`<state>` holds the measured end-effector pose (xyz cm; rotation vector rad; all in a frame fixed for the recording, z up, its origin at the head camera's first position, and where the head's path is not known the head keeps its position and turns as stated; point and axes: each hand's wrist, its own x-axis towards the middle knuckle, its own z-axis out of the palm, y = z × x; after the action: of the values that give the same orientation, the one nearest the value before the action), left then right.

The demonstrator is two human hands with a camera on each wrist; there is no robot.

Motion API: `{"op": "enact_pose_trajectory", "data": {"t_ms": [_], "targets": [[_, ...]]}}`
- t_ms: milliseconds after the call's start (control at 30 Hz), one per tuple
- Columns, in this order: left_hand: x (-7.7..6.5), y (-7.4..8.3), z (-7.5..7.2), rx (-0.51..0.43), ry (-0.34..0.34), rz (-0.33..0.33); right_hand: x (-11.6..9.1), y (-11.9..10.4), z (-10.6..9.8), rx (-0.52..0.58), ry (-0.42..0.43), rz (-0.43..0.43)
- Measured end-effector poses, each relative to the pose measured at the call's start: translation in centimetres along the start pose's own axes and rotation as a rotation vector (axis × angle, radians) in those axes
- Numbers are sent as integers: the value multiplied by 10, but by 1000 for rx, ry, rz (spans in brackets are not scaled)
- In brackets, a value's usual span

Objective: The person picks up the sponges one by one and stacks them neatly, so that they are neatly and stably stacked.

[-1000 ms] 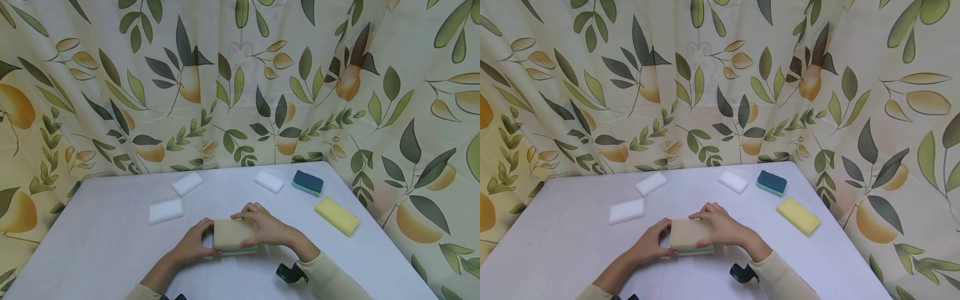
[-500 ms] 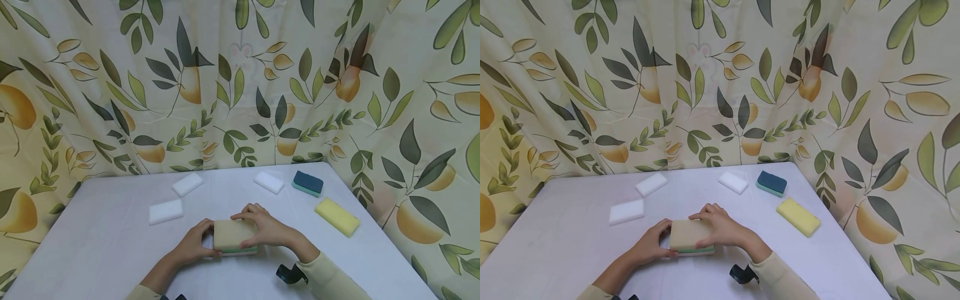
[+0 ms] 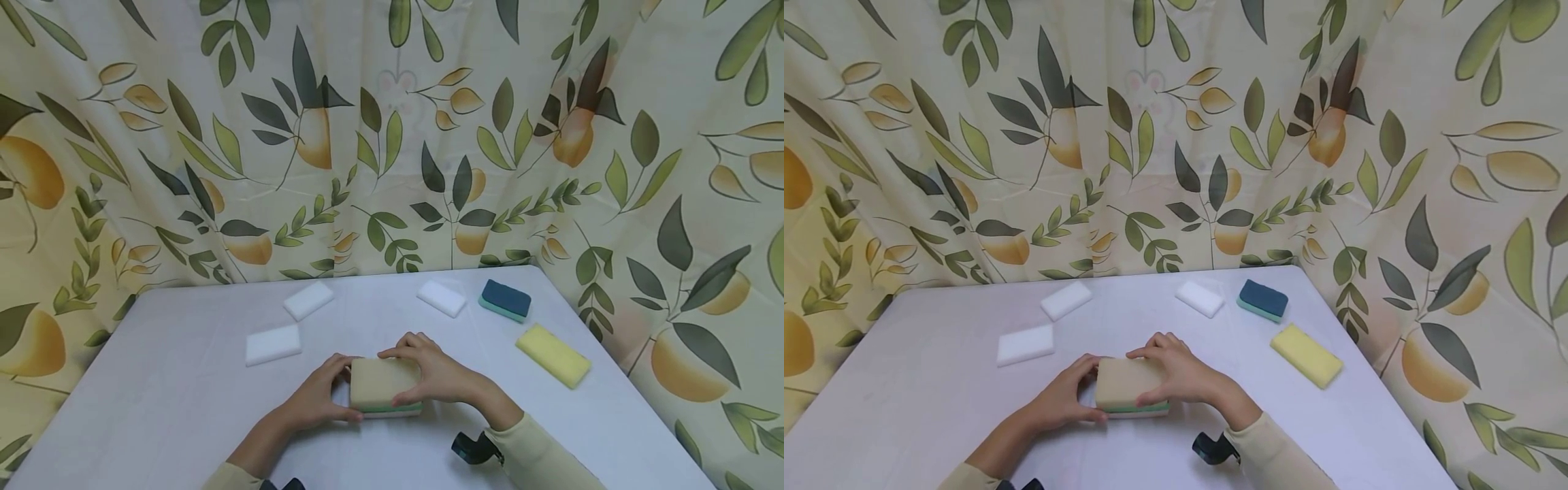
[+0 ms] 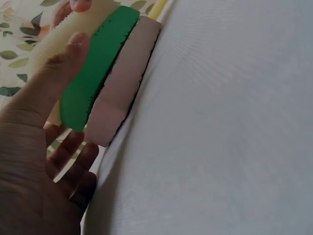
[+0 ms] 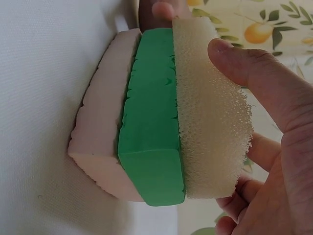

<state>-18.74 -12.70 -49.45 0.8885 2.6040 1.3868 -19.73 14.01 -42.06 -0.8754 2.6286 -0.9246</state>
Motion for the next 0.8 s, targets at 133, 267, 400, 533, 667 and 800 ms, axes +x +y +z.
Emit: {"op": "enact_pose_trajectory", "data": {"t_ms": [133, 267, 400, 533, 667, 800], "targets": [[1, 3, -3, -3, 1, 35, 0, 0, 0, -3, 0, 0], [3, 5, -6, 7, 24, 83, -1, 1, 0, -11, 7, -24], [4, 5, -5, 8, 43, 104, -1, 2, 0, -15, 11, -29], [6, 3, -4, 8, 56, 106, -1, 1, 0, -10, 8, -24], [6, 0, -3, 2, 68, 109, -2, 0, 0, -13, 6, -14], [5, 0, -1, -15, 72, 109, -3, 0, -1, -1, 5, 2]]}}
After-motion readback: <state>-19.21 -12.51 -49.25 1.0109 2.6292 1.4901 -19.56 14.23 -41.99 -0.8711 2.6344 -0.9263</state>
